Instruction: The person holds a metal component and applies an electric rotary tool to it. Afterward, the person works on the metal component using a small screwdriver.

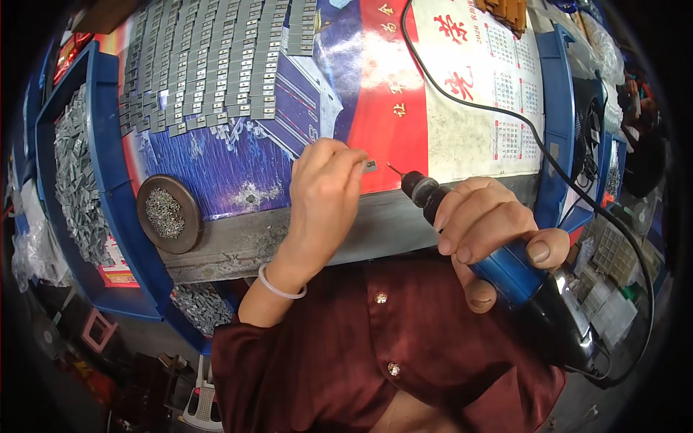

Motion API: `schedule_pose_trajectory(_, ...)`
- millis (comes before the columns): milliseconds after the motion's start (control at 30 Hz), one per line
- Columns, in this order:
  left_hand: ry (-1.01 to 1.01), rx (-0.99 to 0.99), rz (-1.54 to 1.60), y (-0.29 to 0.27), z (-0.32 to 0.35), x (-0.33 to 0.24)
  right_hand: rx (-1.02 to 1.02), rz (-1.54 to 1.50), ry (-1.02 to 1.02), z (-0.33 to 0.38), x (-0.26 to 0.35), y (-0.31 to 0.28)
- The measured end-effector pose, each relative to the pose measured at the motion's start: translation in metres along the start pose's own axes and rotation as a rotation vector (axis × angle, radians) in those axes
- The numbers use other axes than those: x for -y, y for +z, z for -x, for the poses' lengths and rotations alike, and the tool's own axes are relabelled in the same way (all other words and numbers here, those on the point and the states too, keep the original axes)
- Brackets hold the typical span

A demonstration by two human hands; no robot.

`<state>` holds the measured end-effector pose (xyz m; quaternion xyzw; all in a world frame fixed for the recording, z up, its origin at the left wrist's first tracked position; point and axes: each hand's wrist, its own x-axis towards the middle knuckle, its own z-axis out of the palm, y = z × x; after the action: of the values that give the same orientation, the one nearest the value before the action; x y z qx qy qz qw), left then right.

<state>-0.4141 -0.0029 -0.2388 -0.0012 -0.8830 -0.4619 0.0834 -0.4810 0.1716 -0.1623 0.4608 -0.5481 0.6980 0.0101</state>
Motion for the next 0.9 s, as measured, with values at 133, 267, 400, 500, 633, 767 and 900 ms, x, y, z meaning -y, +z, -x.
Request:
schedule_pose_trajectory(133,-0.208,0.013,0.191,-0.019,0.001,-0.021,-0.032,-0.017,-0.013,0.000,0.012,-0.003)
schedule_pose_trajectory(267,-0.037,0.028,0.170,-0.020,0.013,-0.036,-0.060,-0.088,-0.015,0.000,0.026,-0.002)
schedule_pose_trajectory(400,0.130,-0.013,0.081,-0.012,0.019,-0.043,-0.050,-0.200,-0.015,0.007,0.040,-0.003)
schedule_pose_trajectory(500,0.162,-0.006,0.053,-0.014,0.020,-0.051,-0.044,-0.239,-0.041,0.008,0.049,-0.004)
schedule_pose_trajectory(633,0.176,0.000,0.057,-0.011,0.025,-0.052,-0.073,-0.249,-0.074,0.012,0.056,-0.001)
schedule_pose_trajectory(767,0.176,0.008,0.077,-0.011,0.027,-0.058,-0.087,-0.239,-0.090,0.014,0.062,-0.001)
schedule_pose_trajectory(900,0.122,0.031,0.167,-0.008,0.028,-0.059,-0.099,-0.216,-0.077,0.017,0.068,-0.001)
